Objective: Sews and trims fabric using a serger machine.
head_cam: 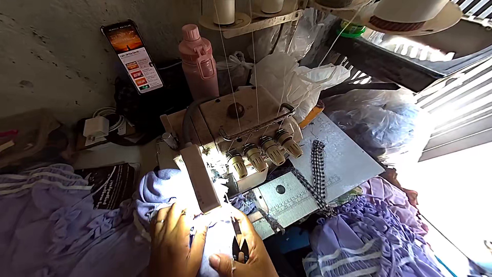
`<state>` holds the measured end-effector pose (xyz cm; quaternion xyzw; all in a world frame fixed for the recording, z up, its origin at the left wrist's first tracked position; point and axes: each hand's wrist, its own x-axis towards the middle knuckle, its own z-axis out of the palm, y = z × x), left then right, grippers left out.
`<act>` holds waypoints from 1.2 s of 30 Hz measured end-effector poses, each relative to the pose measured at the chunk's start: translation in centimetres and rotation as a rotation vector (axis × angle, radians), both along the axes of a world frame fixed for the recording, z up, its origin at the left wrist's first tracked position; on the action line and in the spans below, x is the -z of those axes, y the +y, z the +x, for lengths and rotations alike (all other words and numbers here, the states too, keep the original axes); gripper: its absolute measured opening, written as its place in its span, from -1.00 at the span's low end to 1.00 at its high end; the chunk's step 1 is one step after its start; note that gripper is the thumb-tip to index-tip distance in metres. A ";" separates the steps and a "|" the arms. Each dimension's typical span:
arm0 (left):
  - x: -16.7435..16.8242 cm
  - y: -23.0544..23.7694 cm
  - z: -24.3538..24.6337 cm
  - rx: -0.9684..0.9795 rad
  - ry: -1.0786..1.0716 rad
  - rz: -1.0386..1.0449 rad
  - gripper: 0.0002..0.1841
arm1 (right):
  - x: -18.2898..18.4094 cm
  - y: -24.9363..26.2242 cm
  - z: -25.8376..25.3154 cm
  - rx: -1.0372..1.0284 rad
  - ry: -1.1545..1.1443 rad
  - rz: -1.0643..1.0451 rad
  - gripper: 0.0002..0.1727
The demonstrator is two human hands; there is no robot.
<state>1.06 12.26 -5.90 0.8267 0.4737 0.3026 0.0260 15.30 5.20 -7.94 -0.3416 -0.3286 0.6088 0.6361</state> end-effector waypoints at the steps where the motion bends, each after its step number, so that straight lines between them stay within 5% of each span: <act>1: 0.2 0.0 0.1 -0.012 0.016 0.019 -0.67 | 0.4 -0.2 -0.1 0.024 -0.036 -0.003 -0.10; 4: 0.1 0.1 0.7 -0.034 0.049 0.044 -0.64 | 2.7 -0.4 -0.5 0.088 -0.129 -0.062 -0.17; 9: -0.5 0.2 2.0 -0.036 0.089 0.063 -0.59 | 4.6 -0.3 -0.8 0.153 -0.170 -0.120 -0.78; 17: 0.4 0.2 2.1 -0.063 0.048 0.132 -0.66 | 5.4 -0.1 -1.0 0.171 -0.175 -0.121 -0.78; 22: 1.5 -0.4 1.6 -0.171 0.082 0.290 -0.51 | 5.8 0.1 -1.0 0.155 -0.182 -0.094 -0.79; 36: 2.1 -1.2 3.1 -0.071 0.083 0.263 -0.69 | 4.4 -0.8 0.8 0.181 -0.319 -0.043 -0.79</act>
